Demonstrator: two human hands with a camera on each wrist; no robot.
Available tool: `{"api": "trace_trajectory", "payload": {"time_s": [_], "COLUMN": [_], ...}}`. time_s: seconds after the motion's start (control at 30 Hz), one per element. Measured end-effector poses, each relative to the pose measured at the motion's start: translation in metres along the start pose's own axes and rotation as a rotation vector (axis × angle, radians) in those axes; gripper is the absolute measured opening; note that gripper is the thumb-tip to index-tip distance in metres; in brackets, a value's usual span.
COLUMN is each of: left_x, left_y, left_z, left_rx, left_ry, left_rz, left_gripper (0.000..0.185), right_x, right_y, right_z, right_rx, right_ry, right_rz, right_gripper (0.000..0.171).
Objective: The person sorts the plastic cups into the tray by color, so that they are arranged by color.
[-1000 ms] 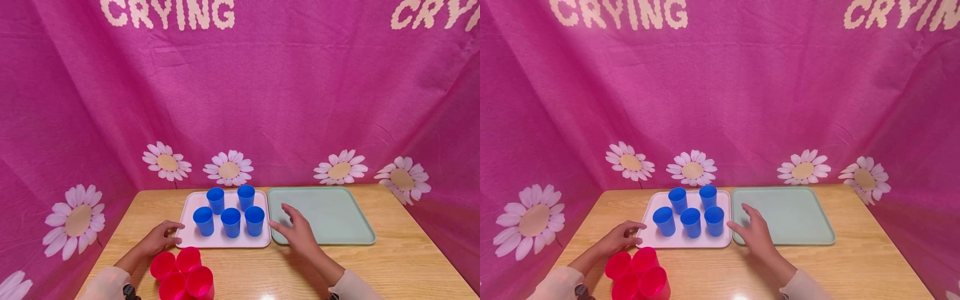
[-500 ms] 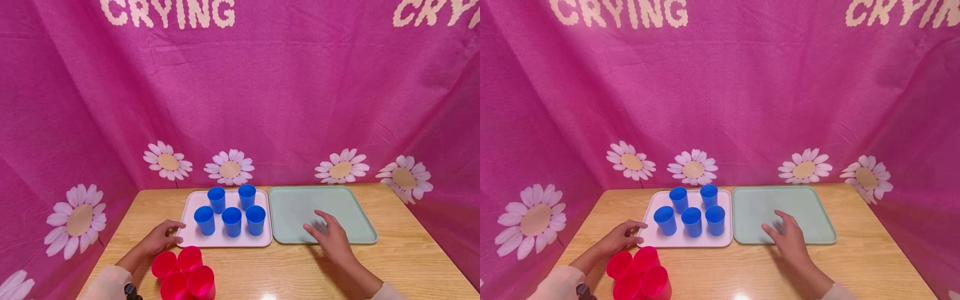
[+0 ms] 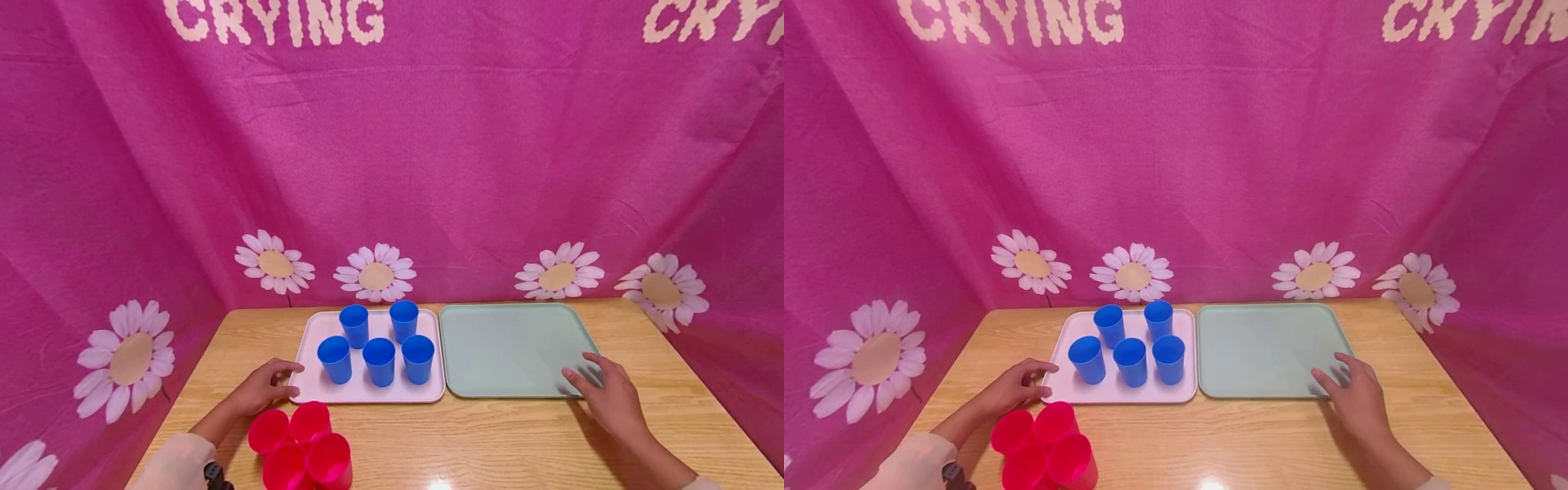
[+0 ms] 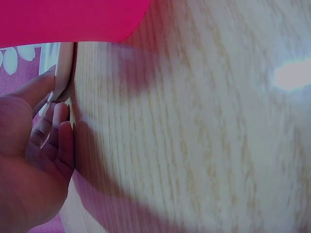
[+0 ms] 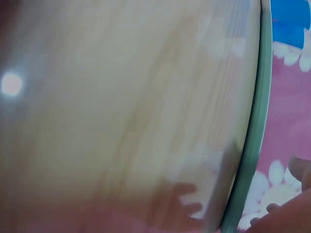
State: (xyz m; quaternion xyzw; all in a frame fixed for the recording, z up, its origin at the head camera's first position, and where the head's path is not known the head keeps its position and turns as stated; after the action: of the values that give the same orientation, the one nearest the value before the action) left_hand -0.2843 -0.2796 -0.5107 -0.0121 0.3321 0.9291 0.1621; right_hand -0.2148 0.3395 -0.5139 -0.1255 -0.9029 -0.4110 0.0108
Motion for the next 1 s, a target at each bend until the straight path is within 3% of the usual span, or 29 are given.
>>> {"api": "trace_trajectory", "payload": {"time_s": [0.2,0.4,0.83,1.0], "left_x": [0.000,-0.001,-0.001,-0.008], "left_y": [0.000,0.000,-0.003,-0.001], "left_z": [0.000,0.001,-0.001,-0.007], "left_rx": [-0.004,-0.005,0.016,-0.052], "left_ry": [-0.004,0.008,-0.001,-0.001], "left_rz": [0.001,0.000,0.014,0.051], "left_gripper": [0.044,0.045,0.044,0.047], "right_x": [0.002,0.008,0.024,0.026], "right_y": [0.014,0.024,0.034,0.034], "right_z": [0.018,0.036,0.064,0.066], "right_rx": [-0.028,-0.074,-0.095,-0.069], "right_ry": [-0.012,-0.065,0.009,-0.028], "right_rz": [0.031,-0.064,-0.148,-0.179], "right_gripper": [0.073,0.075,0.051,0.055]}}
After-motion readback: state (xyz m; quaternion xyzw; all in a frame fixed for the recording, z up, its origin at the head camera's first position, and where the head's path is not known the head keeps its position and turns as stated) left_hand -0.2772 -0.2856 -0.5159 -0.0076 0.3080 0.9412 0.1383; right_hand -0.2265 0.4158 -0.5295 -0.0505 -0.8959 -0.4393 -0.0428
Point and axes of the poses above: each hand's wrist, its own x-axis towards the middle knuckle, its own y-axis out of the back of the hand, z = x × y, the point moved 1 cm from there along x, towards the middle knuckle, and after that the axes turned 1 degree about -x, right-handed, at the moved point
